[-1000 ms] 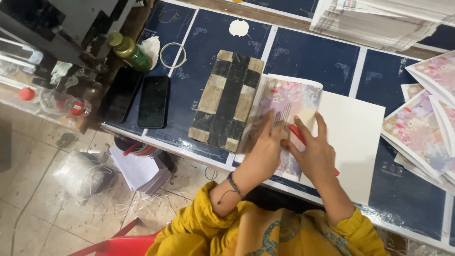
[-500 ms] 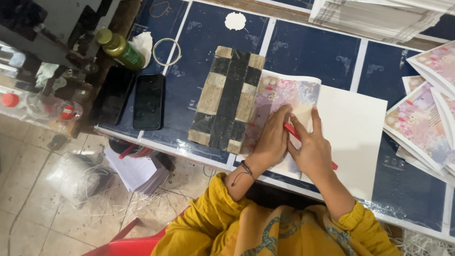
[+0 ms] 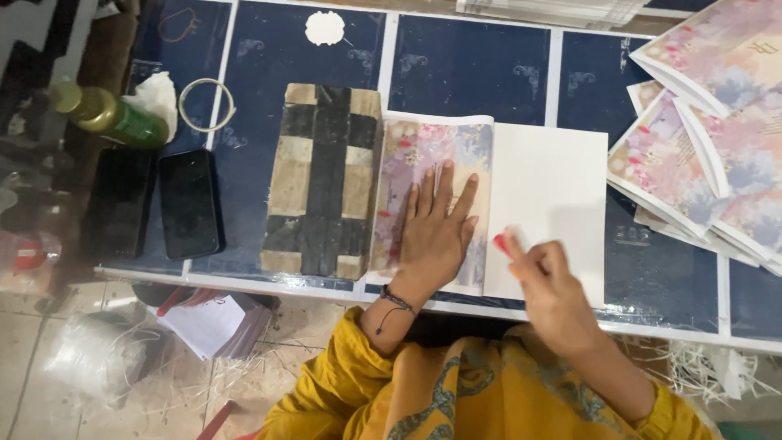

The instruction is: The person repeatedly rubs the spine of a book with a red cylindrical tool, then closes the book and places it on a stack. The person repeats this process with multiple books throughout the clip.

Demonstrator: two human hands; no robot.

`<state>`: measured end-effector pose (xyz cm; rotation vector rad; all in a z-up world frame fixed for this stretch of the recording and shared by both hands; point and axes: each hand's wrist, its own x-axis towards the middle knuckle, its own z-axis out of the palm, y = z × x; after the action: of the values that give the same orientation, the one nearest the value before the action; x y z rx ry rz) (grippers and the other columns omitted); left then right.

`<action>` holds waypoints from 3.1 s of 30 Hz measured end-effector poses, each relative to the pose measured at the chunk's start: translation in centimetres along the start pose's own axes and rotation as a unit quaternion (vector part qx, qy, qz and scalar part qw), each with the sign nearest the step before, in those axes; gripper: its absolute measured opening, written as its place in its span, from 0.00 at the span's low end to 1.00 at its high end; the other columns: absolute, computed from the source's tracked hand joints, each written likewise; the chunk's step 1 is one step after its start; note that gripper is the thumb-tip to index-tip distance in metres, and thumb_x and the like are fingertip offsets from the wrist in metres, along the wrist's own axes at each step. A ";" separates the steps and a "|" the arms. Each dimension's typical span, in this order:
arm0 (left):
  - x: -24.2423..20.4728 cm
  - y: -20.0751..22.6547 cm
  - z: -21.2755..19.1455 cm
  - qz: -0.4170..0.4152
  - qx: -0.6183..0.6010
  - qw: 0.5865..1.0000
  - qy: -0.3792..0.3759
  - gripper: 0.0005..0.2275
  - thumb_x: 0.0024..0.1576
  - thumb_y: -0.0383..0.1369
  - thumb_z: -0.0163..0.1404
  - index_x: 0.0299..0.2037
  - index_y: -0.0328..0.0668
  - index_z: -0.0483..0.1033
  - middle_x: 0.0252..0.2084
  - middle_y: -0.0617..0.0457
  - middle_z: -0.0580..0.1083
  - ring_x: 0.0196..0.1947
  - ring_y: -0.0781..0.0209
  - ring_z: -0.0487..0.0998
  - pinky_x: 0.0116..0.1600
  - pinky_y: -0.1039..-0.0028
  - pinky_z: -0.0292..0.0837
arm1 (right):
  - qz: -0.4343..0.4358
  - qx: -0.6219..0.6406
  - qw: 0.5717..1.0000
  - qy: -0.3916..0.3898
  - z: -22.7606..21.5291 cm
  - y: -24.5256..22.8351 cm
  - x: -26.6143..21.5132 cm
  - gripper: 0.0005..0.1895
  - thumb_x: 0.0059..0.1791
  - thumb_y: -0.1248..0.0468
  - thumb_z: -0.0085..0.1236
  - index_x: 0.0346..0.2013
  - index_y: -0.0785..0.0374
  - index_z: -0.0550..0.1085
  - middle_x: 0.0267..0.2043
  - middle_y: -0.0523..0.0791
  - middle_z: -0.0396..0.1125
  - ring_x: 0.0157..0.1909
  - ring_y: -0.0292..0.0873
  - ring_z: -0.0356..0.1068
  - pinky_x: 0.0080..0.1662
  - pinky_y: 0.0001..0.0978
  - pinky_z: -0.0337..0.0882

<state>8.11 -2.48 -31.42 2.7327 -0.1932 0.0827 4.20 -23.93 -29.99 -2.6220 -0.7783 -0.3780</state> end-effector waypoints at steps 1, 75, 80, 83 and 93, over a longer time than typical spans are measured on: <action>0.0 -0.1 0.4 0.002 -0.001 1.000 -0.004 0.25 0.70 0.47 0.30 0.79 0.59 0.51 0.81 0.41 0.46 0.80 0.36 0.45 0.79 0.47 0.33 | 0.004 0.000 1.000 -0.002 -0.6 -1.0 0.4 0.26 0.56 0.65 0.51 0.71 0.52 0.71 0.44 0.40 0.58 0.35 0.47 0.75 0.39 0.31 0.76; 7.3 19.6 8.9 -0.047 -0.124 0.988 -0.083 0.26 0.44 0.36 0.60 0.53 0.43 0.67 0.57 0.45 0.65 0.58 0.40 0.65 0.61 0.46 0.59 | 0.418 0.297 0.858 -0.010 -12.6 12.4 -6.5 0.12 0.57 0.58 0.59 0.51 0.61 0.78 0.15 0.41 0.53 0.18 0.32 0.49 0.23 0.25 0.47; 7.8 18.9 7.3 -0.042 -0.173 0.976 -0.129 0.22 0.46 0.33 0.60 0.50 0.47 0.65 0.55 0.48 0.62 0.56 0.44 0.63 0.59 0.51 0.59 | 0.450 0.372 0.812 0.012 -13.6 13.7 -8.2 0.12 0.59 0.65 0.54 0.52 0.72 0.75 0.27 0.46 0.61 0.19 0.34 0.51 0.23 0.26 0.51; 8.0 18.8 6.7 -0.045 -0.204 0.965 -0.156 0.19 0.48 0.29 0.56 0.47 0.52 0.64 0.52 0.51 0.61 0.54 0.50 0.62 0.57 0.58 0.57 | 0.450 0.408 0.794 0.024 -14.0 14.5 -9.1 0.12 0.61 0.67 0.50 0.54 0.75 0.73 0.38 0.52 0.68 0.19 0.34 0.50 0.22 0.24 0.49; 7.9 18.1 4.8 -0.070 -0.253 0.948 -0.178 0.18 0.48 0.29 0.55 0.45 0.57 0.61 0.51 0.52 0.59 0.51 0.51 0.61 0.57 0.60 0.55 | 0.399 0.505 0.765 0.014 -11.4 15.7 -9.7 0.15 0.59 0.67 0.49 0.57 0.77 0.70 0.39 0.52 0.67 0.18 0.32 0.50 0.21 0.22 0.50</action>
<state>13.37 -21.86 -28.20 2.2149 -0.1008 -0.4433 3.56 -45.48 -27.60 -1.6347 0.2134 0.2230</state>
